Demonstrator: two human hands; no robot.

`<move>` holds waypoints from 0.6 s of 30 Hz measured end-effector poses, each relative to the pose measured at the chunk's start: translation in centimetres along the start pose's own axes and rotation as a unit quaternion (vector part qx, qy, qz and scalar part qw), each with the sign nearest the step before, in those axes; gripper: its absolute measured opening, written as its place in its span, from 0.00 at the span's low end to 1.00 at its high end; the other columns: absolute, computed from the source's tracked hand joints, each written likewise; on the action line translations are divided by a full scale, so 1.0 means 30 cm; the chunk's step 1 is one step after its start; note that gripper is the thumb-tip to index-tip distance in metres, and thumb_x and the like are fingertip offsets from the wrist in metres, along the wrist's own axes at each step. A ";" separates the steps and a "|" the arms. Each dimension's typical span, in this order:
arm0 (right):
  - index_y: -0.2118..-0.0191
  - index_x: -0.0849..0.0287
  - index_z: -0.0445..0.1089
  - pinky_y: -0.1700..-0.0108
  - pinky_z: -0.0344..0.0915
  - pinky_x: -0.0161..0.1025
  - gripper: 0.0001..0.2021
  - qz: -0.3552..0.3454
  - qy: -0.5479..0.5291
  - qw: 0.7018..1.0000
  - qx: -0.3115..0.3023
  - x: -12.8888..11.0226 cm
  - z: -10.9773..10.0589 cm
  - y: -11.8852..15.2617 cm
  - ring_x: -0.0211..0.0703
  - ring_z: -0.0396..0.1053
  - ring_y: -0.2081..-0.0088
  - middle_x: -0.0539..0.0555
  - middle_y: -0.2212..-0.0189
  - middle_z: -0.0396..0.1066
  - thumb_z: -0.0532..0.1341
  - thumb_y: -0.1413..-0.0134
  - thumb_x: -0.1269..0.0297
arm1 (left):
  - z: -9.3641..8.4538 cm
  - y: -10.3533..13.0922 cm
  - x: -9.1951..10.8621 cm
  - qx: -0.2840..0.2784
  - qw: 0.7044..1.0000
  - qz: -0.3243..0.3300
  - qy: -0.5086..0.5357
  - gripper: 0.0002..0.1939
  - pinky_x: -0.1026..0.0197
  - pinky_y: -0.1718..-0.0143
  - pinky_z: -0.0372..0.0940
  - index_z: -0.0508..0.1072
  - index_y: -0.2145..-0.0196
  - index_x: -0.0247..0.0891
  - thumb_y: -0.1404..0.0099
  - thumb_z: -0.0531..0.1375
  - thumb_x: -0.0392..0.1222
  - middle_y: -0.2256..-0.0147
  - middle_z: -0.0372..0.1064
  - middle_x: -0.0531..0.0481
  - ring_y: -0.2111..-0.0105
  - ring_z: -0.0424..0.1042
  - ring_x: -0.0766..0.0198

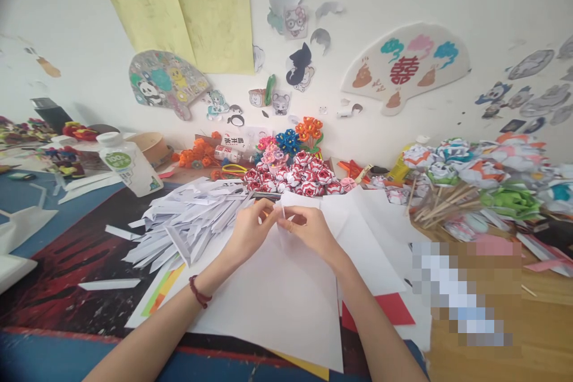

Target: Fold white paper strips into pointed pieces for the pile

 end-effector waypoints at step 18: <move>0.72 0.60 0.74 0.74 0.59 0.34 0.13 0.037 -0.151 0.988 0.012 0.019 0.027 0.007 0.38 0.65 0.76 0.49 0.78 0.70 0.65 0.52 0.54 | -0.025 0.050 0.057 0.091 0.934 0.208 -0.276 0.13 0.57 0.64 0.55 0.73 0.58 0.40 0.31 0.49 0.37 0.65 0.74 0.45 0.63 0.68 0.57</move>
Point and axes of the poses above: each hand's wrist, its own y-axis away from the middle knuckle, its own z-axis out of the palm, x = y × z, the point moved 6 cm from there along -y, towards the middle knuckle
